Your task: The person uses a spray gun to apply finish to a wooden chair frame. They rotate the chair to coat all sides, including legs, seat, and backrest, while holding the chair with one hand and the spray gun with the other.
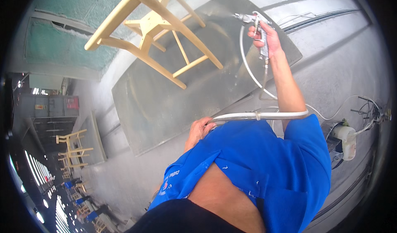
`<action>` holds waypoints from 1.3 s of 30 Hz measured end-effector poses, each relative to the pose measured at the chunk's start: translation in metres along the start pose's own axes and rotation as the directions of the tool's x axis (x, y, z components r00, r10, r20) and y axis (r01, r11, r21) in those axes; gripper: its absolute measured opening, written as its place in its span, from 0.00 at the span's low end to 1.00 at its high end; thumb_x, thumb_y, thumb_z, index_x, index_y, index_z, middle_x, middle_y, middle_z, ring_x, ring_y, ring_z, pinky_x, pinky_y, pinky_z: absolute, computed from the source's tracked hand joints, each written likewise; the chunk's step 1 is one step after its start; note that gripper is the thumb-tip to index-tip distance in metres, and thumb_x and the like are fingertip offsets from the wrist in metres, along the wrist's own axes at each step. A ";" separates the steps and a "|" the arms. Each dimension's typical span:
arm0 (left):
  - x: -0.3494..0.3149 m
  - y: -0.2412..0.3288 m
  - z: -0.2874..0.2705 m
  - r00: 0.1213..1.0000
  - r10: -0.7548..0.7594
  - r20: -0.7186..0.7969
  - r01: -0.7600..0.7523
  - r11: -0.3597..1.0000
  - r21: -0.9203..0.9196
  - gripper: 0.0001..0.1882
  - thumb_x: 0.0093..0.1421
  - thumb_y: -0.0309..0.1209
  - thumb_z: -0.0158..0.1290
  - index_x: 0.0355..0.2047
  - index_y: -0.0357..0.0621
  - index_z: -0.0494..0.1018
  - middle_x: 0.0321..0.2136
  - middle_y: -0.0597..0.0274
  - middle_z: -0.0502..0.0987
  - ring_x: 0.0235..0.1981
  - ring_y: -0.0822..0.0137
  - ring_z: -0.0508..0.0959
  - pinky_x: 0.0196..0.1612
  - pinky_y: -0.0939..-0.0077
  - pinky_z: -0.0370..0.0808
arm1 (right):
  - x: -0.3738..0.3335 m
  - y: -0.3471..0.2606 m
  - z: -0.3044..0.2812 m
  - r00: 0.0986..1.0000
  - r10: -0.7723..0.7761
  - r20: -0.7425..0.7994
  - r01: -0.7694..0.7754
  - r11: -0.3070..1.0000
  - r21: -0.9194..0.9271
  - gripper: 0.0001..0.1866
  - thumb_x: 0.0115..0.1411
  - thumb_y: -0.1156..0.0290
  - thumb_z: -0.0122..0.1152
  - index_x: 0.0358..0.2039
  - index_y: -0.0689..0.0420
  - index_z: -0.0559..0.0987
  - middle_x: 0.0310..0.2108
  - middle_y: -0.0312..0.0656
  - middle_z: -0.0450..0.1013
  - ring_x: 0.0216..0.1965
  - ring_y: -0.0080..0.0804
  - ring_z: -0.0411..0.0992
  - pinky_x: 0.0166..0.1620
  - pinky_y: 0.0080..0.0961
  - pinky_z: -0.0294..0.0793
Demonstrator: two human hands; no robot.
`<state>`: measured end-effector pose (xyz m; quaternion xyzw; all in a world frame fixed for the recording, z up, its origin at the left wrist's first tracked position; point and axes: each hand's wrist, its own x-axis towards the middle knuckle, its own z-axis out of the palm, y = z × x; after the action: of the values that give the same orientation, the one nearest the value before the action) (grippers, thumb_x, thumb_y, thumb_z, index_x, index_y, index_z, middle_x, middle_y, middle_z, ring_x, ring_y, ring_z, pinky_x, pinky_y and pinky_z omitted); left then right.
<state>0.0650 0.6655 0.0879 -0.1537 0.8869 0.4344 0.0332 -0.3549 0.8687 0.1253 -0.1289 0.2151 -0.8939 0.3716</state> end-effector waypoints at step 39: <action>-0.294 -0.122 -0.088 0.987 -0.070 -0.143 0.047 0.987 -0.155 0.11 0.67 0.36 0.58 0.38 0.40 0.80 0.24 0.48 0.79 0.26 0.54 0.79 0.32 0.62 0.73 | -0.144 0.286 0.121 0.615 -0.537 -0.578 0.266 0.831 -0.489 0.13 0.71 0.61 0.57 0.49 0.55 0.77 0.31 0.37 0.77 0.30 0.24 0.78 0.18 0.19 0.68</action>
<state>0.3879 0.5986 0.1059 -0.2138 0.8466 0.4864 -0.0318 -0.0342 0.7569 0.0831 0.1056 0.4609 -0.8809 0.0192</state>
